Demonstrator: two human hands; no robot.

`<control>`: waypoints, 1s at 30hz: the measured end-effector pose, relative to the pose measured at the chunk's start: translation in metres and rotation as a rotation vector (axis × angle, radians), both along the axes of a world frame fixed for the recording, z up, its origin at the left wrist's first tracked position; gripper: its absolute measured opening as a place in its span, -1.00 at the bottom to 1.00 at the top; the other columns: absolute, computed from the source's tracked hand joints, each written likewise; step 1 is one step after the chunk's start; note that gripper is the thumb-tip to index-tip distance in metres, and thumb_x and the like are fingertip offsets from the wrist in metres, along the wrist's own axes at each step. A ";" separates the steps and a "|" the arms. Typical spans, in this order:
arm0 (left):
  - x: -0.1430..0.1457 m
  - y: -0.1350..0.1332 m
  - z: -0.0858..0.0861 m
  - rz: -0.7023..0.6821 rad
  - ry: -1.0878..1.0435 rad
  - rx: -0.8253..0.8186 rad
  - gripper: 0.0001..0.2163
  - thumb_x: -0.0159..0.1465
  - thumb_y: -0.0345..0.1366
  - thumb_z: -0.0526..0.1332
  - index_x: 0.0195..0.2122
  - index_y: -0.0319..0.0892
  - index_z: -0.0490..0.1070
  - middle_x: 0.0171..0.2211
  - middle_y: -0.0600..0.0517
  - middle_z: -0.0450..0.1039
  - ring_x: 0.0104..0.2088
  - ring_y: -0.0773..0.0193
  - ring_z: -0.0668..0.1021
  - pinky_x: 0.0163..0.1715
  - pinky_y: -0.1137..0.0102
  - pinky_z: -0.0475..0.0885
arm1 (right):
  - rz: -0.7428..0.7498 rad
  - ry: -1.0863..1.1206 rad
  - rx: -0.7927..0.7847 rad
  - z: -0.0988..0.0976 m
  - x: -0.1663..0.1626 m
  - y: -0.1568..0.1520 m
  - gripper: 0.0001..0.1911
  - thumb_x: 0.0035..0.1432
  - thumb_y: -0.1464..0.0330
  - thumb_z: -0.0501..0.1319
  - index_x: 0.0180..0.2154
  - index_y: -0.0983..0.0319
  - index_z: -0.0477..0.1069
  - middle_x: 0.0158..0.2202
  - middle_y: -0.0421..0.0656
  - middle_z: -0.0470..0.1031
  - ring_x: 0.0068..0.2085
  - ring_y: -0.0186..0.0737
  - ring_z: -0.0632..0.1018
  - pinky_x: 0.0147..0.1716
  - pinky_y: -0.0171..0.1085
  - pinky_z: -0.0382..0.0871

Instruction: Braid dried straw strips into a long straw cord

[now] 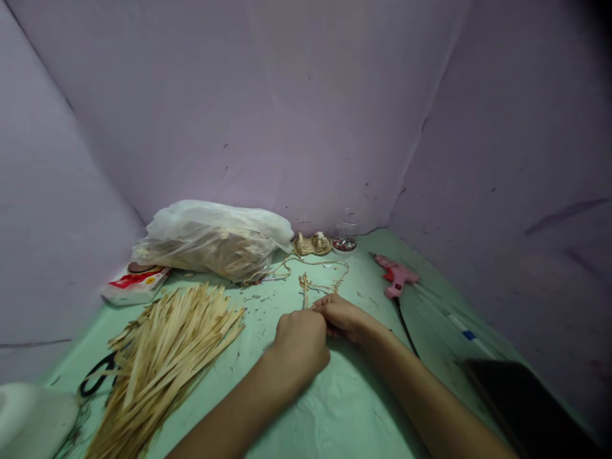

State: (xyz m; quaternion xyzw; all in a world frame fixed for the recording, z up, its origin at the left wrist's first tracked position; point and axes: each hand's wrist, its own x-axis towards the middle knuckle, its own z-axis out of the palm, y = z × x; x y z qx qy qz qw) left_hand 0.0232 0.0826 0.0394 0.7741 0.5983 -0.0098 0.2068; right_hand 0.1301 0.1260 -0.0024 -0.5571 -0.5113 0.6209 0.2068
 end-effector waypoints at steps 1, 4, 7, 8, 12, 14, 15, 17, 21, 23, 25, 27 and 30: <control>-0.006 0.004 0.003 0.011 -0.020 0.016 -0.79 0.00 -0.39 0.10 -0.36 -0.24 0.47 -0.36 -0.18 0.47 -0.29 0.08 0.49 -0.32 0.33 0.32 | 0.017 0.016 0.002 -0.001 0.001 0.000 -0.84 -0.21 0.49 0.06 -0.74 0.27 0.17 -0.87 -0.35 0.09 -0.82 -0.53 0.11 -0.85 -0.49 -0.07; -0.024 0.023 0.011 0.146 -0.174 0.072 -0.84 0.01 -0.35 0.08 -0.53 -0.27 0.44 -0.52 -0.11 0.44 -0.47 0.20 0.49 -0.48 0.41 0.30 | 0.069 0.053 0.015 -0.002 0.005 0.001 -0.83 -0.21 0.48 0.05 -0.74 0.27 0.14 -0.85 -0.36 0.09 -0.81 -0.54 0.12 -0.85 -0.49 -0.08; -0.032 0.037 0.009 0.435 -0.523 -0.048 -0.82 0.01 -0.42 0.06 -0.38 -0.29 0.40 -0.53 -0.01 0.42 -0.69 0.39 0.39 -0.67 0.49 0.22 | 0.106 0.082 0.030 -0.003 0.007 0.002 -0.83 -0.21 0.45 0.07 -0.73 0.26 0.13 -0.83 -0.37 0.09 -0.80 -0.54 0.13 -0.84 -0.49 -0.06; -0.031 0.039 0.005 0.506 -0.634 -0.144 -0.78 0.01 -0.44 0.06 -0.31 -0.30 0.37 -0.54 0.01 0.40 -0.74 0.42 0.35 -0.72 0.50 0.19 | 0.115 0.090 0.035 -0.003 0.007 0.002 -0.83 -0.21 0.45 0.07 -0.73 0.26 0.13 -0.82 -0.37 0.09 -0.79 -0.54 0.13 -0.84 -0.49 -0.06; -0.018 0.038 -0.013 0.562 -0.822 -0.475 -0.84 -0.01 -0.49 0.05 -0.37 -0.33 0.32 -0.70 0.08 0.29 -0.78 0.42 0.31 -0.78 0.52 0.14 | 0.122 0.078 0.062 -0.003 0.007 0.002 -0.87 -0.19 0.43 0.07 -0.70 0.27 0.17 -0.80 -0.36 0.12 -0.78 -0.53 0.14 -0.83 -0.49 -0.04; -0.016 0.037 -0.020 0.523 -0.844 -0.568 -0.90 0.00 -0.49 0.03 -0.49 -0.32 0.31 -0.73 0.07 0.27 -0.78 0.44 0.29 -0.78 0.53 0.13 | 0.135 0.050 0.069 -0.004 0.007 0.002 -0.90 -0.19 0.43 0.07 -0.67 0.28 0.22 -0.79 -0.35 0.14 -0.77 -0.52 0.15 -0.81 -0.48 -0.02; -0.017 0.038 -0.023 0.500 -0.844 -0.598 -0.91 0.00 -0.48 0.03 -0.55 -0.31 0.29 -0.74 0.07 0.26 -0.79 0.45 0.27 -0.79 0.54 0.12 | 0.146 0.032 0.072 -0.004 0.007 0.003 -0.91 -0.19 0.43 0.06 -0.65 0.28 0.24 -0.79 -0.35 0.14 -0.77 -0.52 0.14 -0.80 -0.48 -0.01; -0.020 0.039 -0.026 0.458 -0.806 -0.612 -0.87 0.00 -0.45 0.02 -0.66 -0.27 0.23 -0.80 0.11 0.17 -0.81 0.49 0.18 -0.80 0.55 0.04 | 0.175 -0.018 0.084 -0.004 0.008 0.003 -0.90 -0.17 0.42 0.06 -0.64 0.28 0.25 -0.78 -0.35 0.14 -0.76 -0.51 0.14 -0.79 -0.46 0.00; -0.025 0.043 -0.031 0.362 -0.694 -0.490 -0.84 -0.02 -0.42 0.03 -0.72 -0.21 0.15 -0.87 0.16 0.03 -0.83 0.48 0.09 -0.78 0.53 -0.06 | 0.280 -0.245 0.257 0.000 0.010 0.003 -0.84 -0.11 0.36 0.06 -0.64 0.27 0.26 -0.76 -0.31 0.18 -0.73 -0.47 0.19 -0.73 -0.43 0.02; -0.024 0.044 -0.033 0.328 -0.616 -0.407 -0.86 -0.05 -0.45 0.04 -0.73 -0.21 0.17 -0.87 0.15 0.03 -0.81 0.46 0.11 -0.76 0.50 -0.04 | 0.336 -0.426 0.463 0.004 0.009 0.001 -0.82 -0.10 0.36 0.06 -0.59 0.29 0.35 -0.71 -0.24 0.30 -0.65 -0.42 0.29 -0.66 -0.42 0.07; -0.023 0.046 -0.037 0.324 -0.507 -0.300 -0.89 -0.11 -0.48 0.06 -0.73 -0.23 0.21 -0.86 0.16 0.02 -0.78 0.46 0.12 -0.73 0.49 -0.04 | 0.362 -0.621 0.658 0.008 0.007 -0.002 -0.79 -0.09 0.36 0.06 -0.51 0.28 0.44 -0.59 -0.15 0.44 -0.53 -0.33 0.40 -0.58 -0.39 0.11; -0.023 0.047 -0.041 0.338 -0.421 -0.196 -0.92 -0.17 -0.50 0.08 -0.74 -0.25 0.24 -0.84 0.17 0.01 -0.73 0.47 0.13 -0.71 0.49 -0.06 | 0.367 -0.785 0.766 0.012 0.004 -0.006 -0.77 -0.08 0.36 0.07 -0.44 0.25 0.48 -0.47 -0.08 0.51 -0.43 -0.23 0.46 -0.52 -0.36 0.14; -0.023 0.049 -0.049 0.376 -0.398 -0.129 -0.93 -0.18 -0.50 0.08 -0.74 -0.25 0.24 -0.81 0.17 0.01 -0.70 0.46 0.13 -0.69 0.49 -0.07 | 0.362 -0.930 0.797 0.017 -0.002 -0.012 -0.76 -0.08 0.35 0.08 -0.41 0.23 0.50 -0.41 0.00 0.53 -0.37 -0.11 0.50 -0.48 -0.31 0.18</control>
